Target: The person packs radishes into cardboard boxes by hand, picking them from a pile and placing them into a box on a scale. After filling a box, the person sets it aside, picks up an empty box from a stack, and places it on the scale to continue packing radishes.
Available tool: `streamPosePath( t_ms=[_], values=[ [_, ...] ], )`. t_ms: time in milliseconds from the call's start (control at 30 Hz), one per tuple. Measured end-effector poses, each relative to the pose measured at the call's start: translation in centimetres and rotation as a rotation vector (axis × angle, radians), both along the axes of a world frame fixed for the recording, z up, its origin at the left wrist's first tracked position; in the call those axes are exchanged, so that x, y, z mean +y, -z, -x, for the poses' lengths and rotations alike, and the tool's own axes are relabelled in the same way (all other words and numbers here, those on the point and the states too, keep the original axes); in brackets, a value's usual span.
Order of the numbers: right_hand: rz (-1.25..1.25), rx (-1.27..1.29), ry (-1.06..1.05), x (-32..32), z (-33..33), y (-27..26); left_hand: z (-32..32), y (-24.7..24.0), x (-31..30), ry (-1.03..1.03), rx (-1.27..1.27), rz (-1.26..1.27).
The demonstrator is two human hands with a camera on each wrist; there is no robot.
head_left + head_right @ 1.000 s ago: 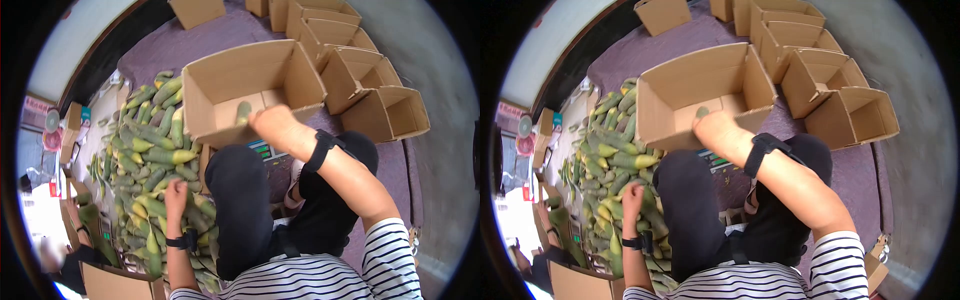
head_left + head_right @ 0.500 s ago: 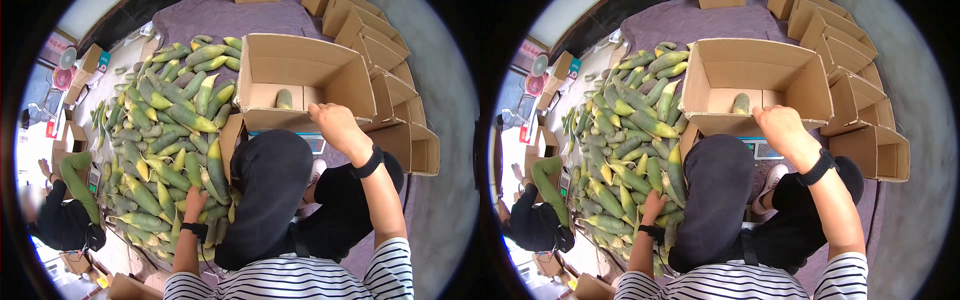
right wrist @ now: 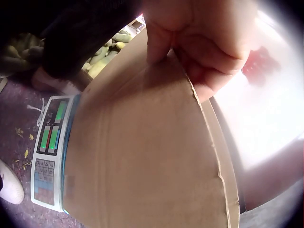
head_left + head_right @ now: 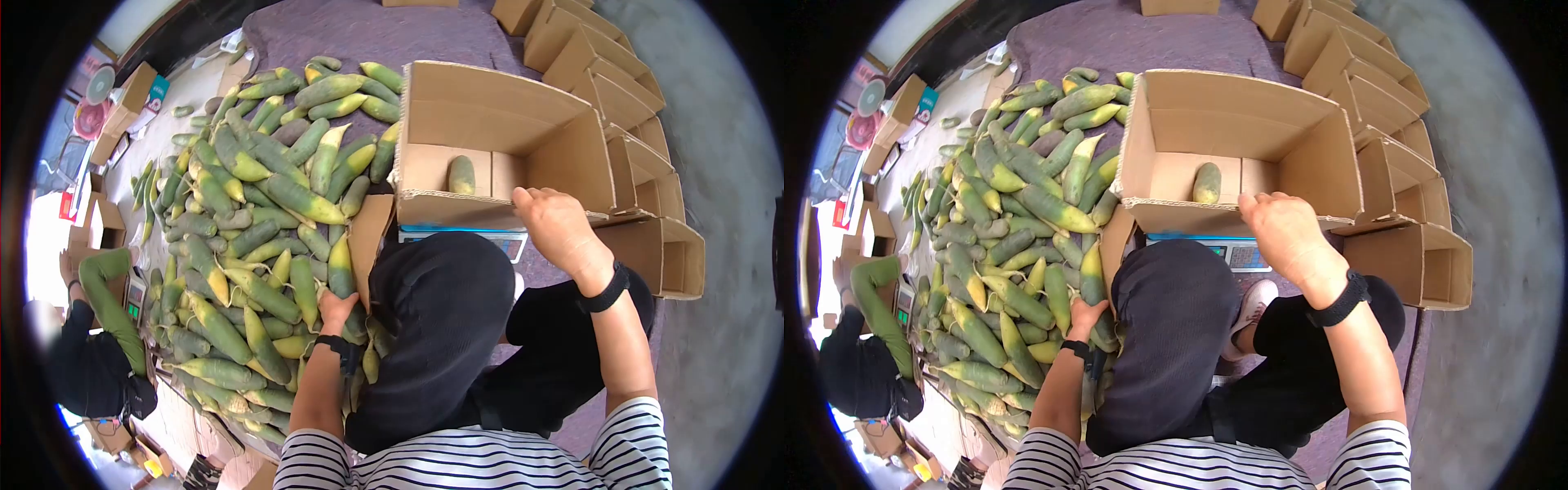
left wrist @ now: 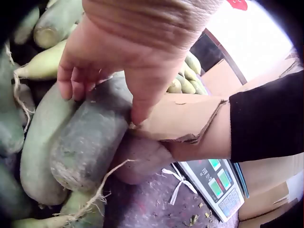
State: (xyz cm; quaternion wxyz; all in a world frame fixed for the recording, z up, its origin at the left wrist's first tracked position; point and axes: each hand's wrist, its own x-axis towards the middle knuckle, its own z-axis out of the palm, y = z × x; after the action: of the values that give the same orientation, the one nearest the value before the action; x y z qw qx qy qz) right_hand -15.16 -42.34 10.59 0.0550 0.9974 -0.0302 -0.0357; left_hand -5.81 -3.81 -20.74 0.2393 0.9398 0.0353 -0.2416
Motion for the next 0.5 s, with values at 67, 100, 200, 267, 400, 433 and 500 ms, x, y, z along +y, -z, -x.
streamPosePath(
  t_ms=[67,100,200,267,400,433,500],
  values=[
    [-0.048,-0.027,-0.036,-0.2,0.0,0.1,-0.4,2.4,1.2,-0.074,0.021,0.119],
    [-0.039,-0.033,-0.011,-0.3,0.0,0.2,-0.6,3.9,2.2,-0.091,0.036,0.215],
    [-0.103,-0.050,-0.032,-0.3,0.1,0.2,-0.1,-1.4,2.5,-0.396,0.360,0.582],
    [-0.092,-0.046,-0.016,-0.3,0.2,0.3,-0.2,-6.2,3.0,-0.461,0.465,0.603],
    [-0.096,-0.074,-0.017,-0.4,0.4,0.6,-1.4,-14.5,3.3,-0.336,0.387,0.778],
    [-0.109,-0.083,-0.027,-0.4,0.4,0.6,-1.6,-17.3,2.8,-0.246,0.270,0.821],
    [-0.098,-0.086,-0.025,-0.4,0.4,0.8,-2.5,-23.1,0.5,-0.103,0.057,0.881]
  ],
)
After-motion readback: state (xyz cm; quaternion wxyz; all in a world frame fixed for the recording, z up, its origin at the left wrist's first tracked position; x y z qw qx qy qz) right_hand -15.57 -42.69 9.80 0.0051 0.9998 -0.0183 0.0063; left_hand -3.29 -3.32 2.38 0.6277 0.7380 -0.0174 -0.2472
